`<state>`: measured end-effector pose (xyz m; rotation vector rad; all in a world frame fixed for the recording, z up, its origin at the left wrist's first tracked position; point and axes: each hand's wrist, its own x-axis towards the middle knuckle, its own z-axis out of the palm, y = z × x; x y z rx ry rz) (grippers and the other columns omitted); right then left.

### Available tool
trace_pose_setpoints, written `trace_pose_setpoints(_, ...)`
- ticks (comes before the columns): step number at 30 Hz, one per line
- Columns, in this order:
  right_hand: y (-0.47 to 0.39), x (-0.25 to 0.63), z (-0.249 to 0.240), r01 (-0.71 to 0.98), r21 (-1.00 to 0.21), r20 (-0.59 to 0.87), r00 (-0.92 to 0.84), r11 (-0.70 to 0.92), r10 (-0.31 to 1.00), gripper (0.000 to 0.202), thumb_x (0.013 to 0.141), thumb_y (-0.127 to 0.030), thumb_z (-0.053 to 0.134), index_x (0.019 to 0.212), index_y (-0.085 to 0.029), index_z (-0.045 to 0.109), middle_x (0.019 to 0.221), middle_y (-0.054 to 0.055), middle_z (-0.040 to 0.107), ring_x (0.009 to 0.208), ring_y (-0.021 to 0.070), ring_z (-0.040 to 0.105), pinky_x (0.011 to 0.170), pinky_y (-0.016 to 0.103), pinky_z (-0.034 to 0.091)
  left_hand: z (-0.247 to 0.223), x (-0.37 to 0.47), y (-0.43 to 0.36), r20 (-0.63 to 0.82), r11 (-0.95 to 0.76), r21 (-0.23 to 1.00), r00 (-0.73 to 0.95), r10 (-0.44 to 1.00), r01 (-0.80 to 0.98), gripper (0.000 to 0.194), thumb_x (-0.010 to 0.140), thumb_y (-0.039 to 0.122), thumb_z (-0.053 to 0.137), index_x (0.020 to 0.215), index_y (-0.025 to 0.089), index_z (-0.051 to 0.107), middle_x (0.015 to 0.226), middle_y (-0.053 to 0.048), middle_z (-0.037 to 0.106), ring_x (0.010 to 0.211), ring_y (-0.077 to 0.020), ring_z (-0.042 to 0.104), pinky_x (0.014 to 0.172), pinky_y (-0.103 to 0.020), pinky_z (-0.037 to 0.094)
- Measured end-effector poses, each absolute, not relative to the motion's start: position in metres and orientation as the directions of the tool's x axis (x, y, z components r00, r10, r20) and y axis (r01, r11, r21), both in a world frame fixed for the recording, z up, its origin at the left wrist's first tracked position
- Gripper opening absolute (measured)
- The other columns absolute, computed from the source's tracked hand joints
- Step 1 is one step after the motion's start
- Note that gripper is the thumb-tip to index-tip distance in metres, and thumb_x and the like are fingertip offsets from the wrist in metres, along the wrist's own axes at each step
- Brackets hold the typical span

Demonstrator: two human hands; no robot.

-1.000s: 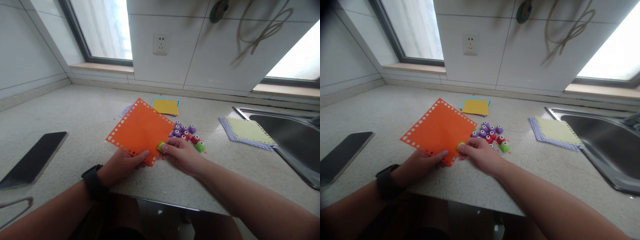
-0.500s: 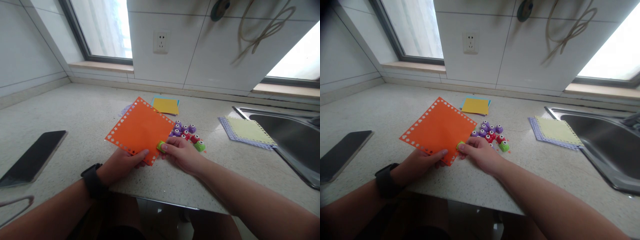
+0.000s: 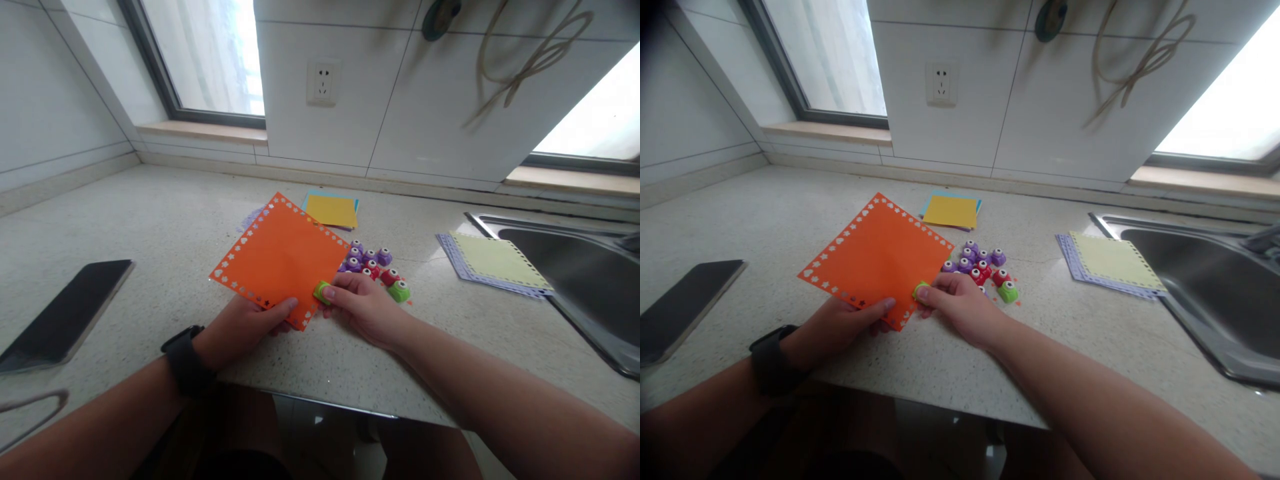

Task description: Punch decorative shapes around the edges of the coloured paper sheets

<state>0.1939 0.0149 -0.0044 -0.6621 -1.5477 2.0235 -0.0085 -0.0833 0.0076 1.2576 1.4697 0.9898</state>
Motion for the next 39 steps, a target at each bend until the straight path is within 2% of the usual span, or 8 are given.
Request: trace_pose_setpoints(39, 0.0129, 0.1930, -0.0009, -0.087, -0.981, -0.051, -0.746, -0.174, 0.664, 0.027, 0.084, -0.042, 0.076, 0.080, -0.015, 0.070, 0.075, 0.004, 0.068, 0.068, 0.0143, 0.060, 0.070, 0.030, 0.045, 0.0070, -0.0084, -0.0839, -0.147, 0.155, 0.958, -0.049, 0.988, 0.242, 0.022, 0.088, 0.039, 0.063, 0.081, 0.018, 0.067, 0.069, -0.002, 0.074, 0.059, -0.0155, 0.064, 0.056, -0.026, 0.053)
